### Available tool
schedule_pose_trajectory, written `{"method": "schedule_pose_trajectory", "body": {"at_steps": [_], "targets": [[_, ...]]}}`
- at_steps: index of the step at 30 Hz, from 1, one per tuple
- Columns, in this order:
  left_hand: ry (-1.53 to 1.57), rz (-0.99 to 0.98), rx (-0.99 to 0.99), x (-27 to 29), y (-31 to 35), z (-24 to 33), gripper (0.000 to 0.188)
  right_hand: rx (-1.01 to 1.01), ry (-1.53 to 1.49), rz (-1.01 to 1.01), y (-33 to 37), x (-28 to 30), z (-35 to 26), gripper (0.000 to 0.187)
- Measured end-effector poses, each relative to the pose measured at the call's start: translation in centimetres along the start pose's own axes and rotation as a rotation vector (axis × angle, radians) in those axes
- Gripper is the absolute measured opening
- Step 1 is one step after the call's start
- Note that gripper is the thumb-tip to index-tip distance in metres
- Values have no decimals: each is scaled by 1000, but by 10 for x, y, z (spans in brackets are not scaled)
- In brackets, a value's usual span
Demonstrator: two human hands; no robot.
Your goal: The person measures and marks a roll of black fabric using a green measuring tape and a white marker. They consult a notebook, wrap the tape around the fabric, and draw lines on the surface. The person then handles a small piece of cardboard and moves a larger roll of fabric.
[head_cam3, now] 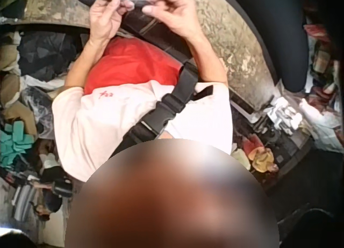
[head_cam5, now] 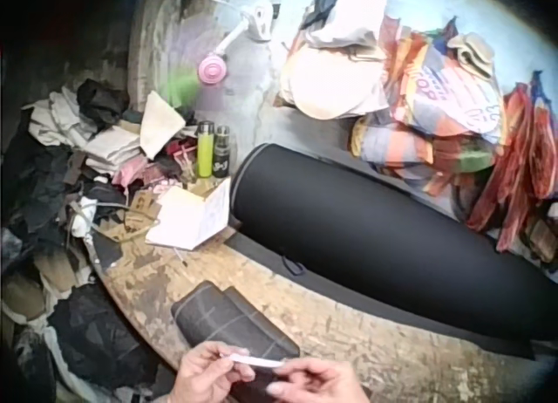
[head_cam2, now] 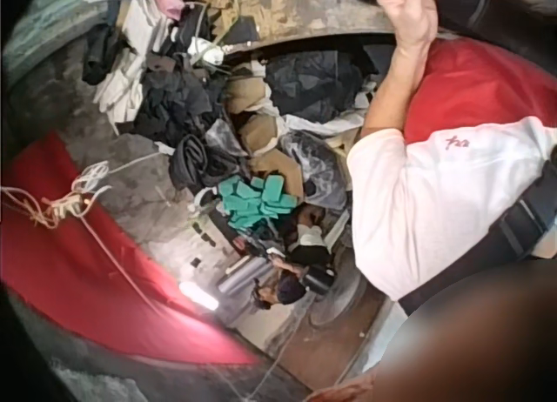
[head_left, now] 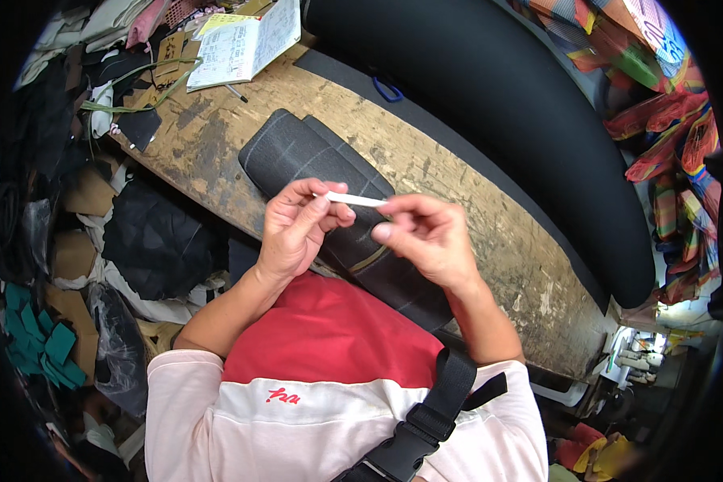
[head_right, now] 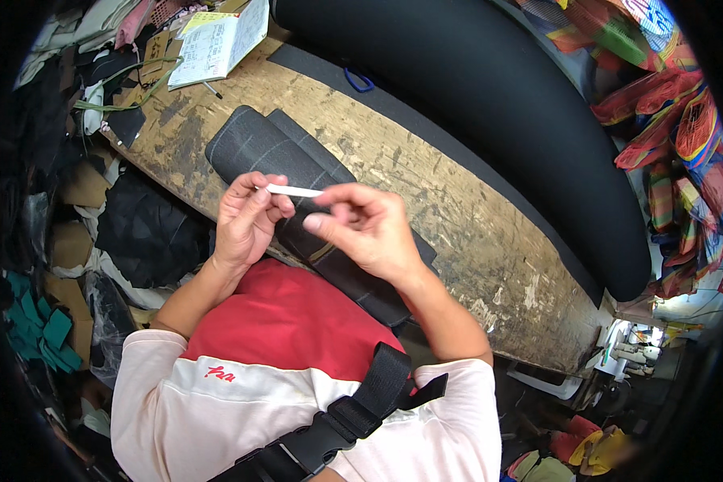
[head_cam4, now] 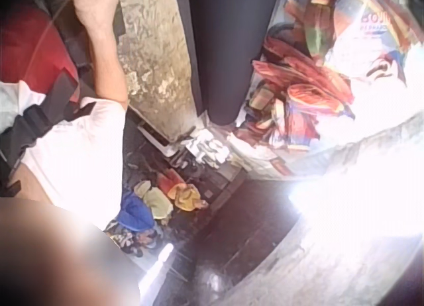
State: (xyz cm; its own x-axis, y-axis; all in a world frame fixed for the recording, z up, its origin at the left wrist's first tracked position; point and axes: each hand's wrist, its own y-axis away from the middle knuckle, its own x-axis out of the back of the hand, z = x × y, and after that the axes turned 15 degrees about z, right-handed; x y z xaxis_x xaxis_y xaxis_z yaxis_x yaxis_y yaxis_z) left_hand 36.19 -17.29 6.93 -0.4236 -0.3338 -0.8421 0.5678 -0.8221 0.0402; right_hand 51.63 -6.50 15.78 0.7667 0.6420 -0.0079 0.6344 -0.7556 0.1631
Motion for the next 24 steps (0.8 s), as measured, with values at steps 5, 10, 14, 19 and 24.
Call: {"method": "schedule_pose_trajectory", "body": {"at_steps": [5,10,14,19,24], "targets": [[177,43,-53,-3,7,22,15,-159,219,-136,27,0,6,25],[4,-81,118,-5,31,21,14,-10,-199,-137,31,-21,28,29],[-1080,-2,-788,6,8,32,34,122,-304,50,16,-8,20,22],[-1425,508,-619,23,-63,40,76,129,-490,-15,-36,-5,-1,33],[-1630,509,-475,17,-104,36,68,180,-263,-20,-95,-37,8,9]]}}
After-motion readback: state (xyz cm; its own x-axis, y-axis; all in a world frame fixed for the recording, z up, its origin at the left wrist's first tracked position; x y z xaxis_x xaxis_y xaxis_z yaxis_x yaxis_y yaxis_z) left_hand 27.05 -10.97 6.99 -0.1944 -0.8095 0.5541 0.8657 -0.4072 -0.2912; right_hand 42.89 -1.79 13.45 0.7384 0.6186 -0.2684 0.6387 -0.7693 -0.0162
